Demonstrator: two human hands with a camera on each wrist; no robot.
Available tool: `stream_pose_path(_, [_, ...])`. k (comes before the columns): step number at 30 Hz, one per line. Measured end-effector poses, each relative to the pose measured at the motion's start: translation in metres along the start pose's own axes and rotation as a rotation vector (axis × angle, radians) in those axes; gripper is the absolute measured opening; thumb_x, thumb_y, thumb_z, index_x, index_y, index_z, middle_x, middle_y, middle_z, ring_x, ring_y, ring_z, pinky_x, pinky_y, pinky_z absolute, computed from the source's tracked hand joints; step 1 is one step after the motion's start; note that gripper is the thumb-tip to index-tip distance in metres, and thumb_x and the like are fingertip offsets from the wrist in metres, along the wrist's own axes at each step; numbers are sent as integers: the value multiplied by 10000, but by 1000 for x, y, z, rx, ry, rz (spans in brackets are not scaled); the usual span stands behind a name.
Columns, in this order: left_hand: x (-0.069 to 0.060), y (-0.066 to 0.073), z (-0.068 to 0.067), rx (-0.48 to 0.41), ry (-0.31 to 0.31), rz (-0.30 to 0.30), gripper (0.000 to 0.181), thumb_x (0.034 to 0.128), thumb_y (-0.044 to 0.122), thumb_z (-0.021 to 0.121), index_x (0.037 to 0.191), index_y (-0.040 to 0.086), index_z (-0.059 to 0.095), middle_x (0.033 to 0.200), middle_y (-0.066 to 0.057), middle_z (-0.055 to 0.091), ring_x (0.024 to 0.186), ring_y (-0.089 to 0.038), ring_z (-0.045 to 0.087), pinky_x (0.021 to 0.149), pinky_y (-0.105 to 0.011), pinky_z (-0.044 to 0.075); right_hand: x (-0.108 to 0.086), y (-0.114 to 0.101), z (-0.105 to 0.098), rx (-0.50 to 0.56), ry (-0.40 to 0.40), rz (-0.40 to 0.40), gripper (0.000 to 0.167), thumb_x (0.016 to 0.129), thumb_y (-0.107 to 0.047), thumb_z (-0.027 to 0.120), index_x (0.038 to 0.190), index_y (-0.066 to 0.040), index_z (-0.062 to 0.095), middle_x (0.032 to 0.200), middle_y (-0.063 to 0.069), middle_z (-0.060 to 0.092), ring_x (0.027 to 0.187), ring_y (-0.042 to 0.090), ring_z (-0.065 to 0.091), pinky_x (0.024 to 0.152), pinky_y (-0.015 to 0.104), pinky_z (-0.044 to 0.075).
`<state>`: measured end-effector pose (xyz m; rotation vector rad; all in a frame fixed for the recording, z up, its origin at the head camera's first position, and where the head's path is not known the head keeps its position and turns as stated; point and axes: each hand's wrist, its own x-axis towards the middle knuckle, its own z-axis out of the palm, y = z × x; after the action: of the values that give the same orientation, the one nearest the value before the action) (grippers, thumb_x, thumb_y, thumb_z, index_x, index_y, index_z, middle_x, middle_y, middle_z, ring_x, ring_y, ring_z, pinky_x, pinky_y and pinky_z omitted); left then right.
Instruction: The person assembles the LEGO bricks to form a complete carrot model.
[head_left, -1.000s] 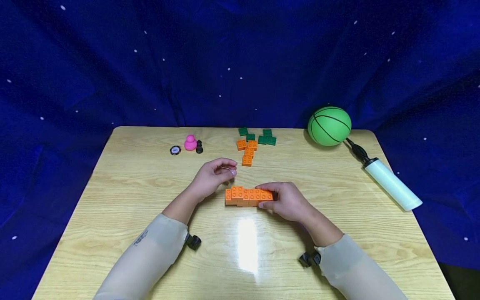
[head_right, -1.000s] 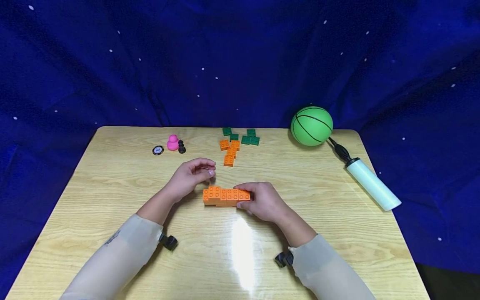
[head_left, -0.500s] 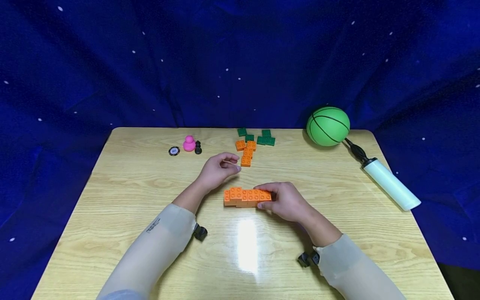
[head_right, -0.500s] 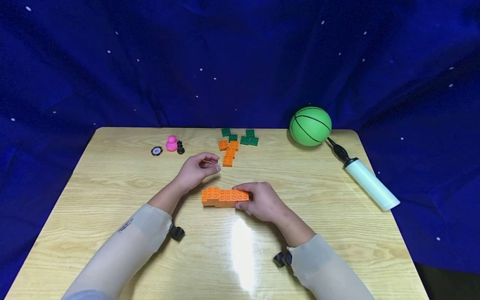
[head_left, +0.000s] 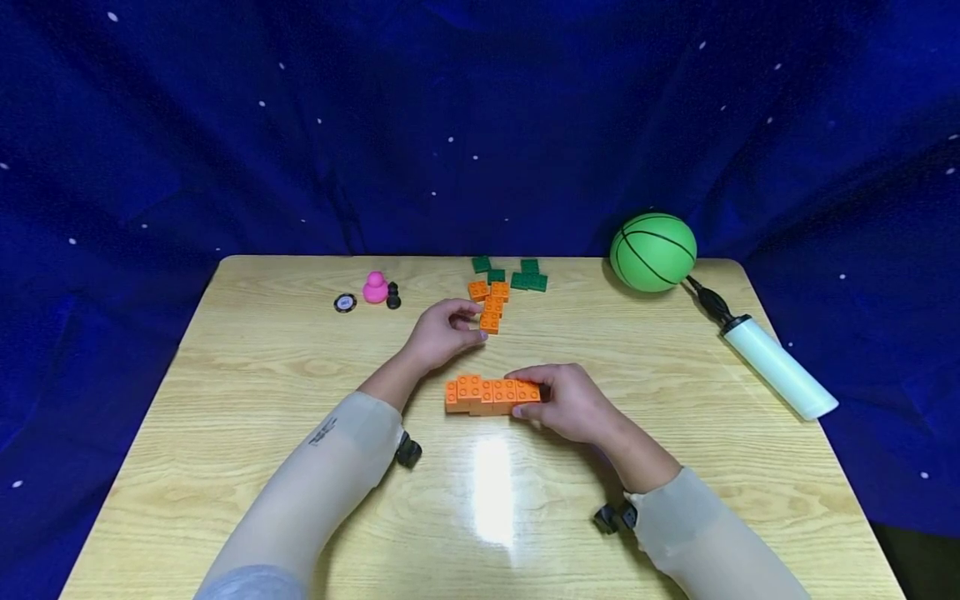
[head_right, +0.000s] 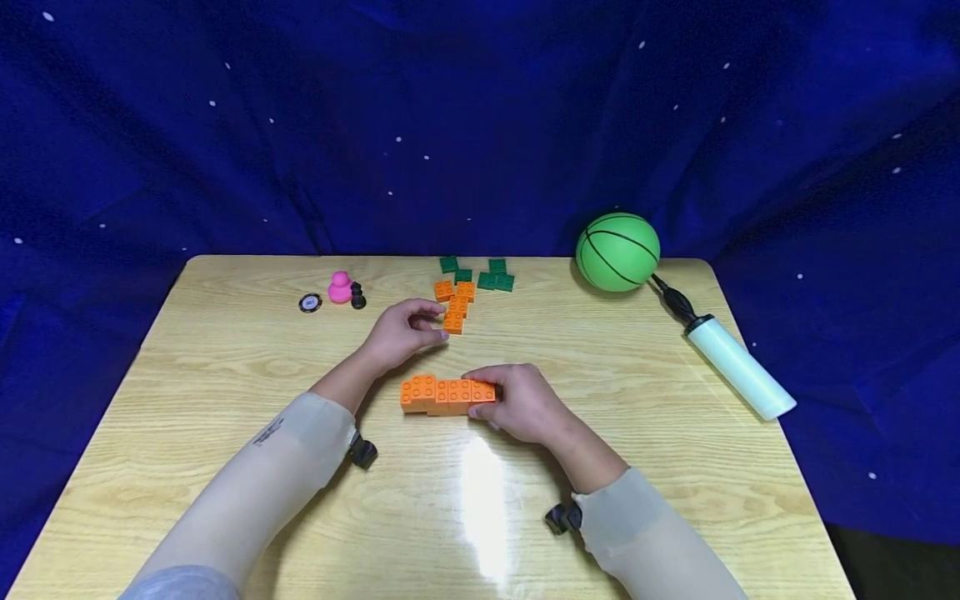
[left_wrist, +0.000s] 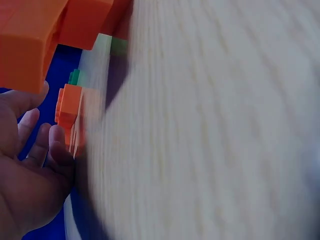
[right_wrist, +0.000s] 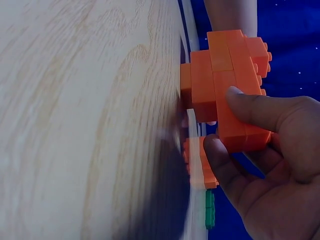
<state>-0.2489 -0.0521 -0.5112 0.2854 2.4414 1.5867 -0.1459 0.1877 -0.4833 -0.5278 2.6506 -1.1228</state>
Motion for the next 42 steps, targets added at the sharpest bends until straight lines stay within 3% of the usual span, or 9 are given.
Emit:
stream_pose_path(7, [10, -3, 2, 116, 8, 21, 461, 859, 215, 859, 1293, 146, 720, 1232, -46, 625, 913, -202, 546, 806, -342, 476, 0, -1, 0, -2, -10, -4, 421, 848, -158, 879, 1251, -196, 764, 1185, 0, 742, 1010, 137, 648, 896, 406, 541])
stream_pose_path(15, [17, -2, 2, 223, -11, 10, 496, 839, 212, 866, 1307, 139, 717, 1310, -62, 607, 1035, -243, 561, 953, -393, 478, 1, 0, 1, -15, -3, -2, 425, 845, -168, 882, 1252, -198, 765, 1199, 4, 741, 1057, 154, 660, 937, 435, 542])
stream_pose_path(22, [21, -4, 2, 292, -19, 5, 508, 845, 230, 856, 1325, 139, 717, 1343, -76, 607, 1243, -265, 561, 1100, -410, 431, 1, 1, 1, -11, -9, 3, 429, 845, -174, 883, 1255, -205, 763, 1210, 7, 738, 1069, 157, 659, 952, 437, 539])
stream_pose_path(29, [21, -3, 2, 292, -11, -4, 430, 850, 226, 851, 1254, 127, 744, 1310, -74, 614, 1157, -255, 580, 1053, -402, 453, 0, 1, 0, 6, -12, 0, 442, 848, -170, 881, 1271, -186, 755, 1199, 26, 739, 929, 131, 647, 873, 392, 543])
stream_pose_path(35, [18, -1, 0, 242, -40, -27, 389, 848, 203, 852, 1205, 118, 724, 1202, -49, 663, 907, -227, 557, 845, -370, 479, 1, 1, -1, -1, -3, 0, 440, 844, -172, 884, 1265, -195, 759, 1236, 22, 733, 1092, 162, 659, 956, 438, 542])
stream_pose_path(38, [16, -3, -2, 211, -52, -30, 383, 849, 197, 849, 1198, 122, 710, 1159, -34, 694, 896, -214, 560, 823, -352, 475, 0, 2, -1, -2, -3, 8, 437, 845, -174, 884, 1263, -195, 759, 1235, 18, 733, 1098, 168, 659, 961, 437, 541])
stream_pose_path(42, [14, -5, -5, 179, -54, -33, 382, 847, 204, 848, 1194, 137, 704, 1143, -21, 695, 935, -219, 578, 849, -362, 482, 0, 2, -1, 7, -10, 16, 439, 848, -164, 880, 1269, -187, 756, 1208, 19, 736, 964, 135, 657, 891, 389, 544])
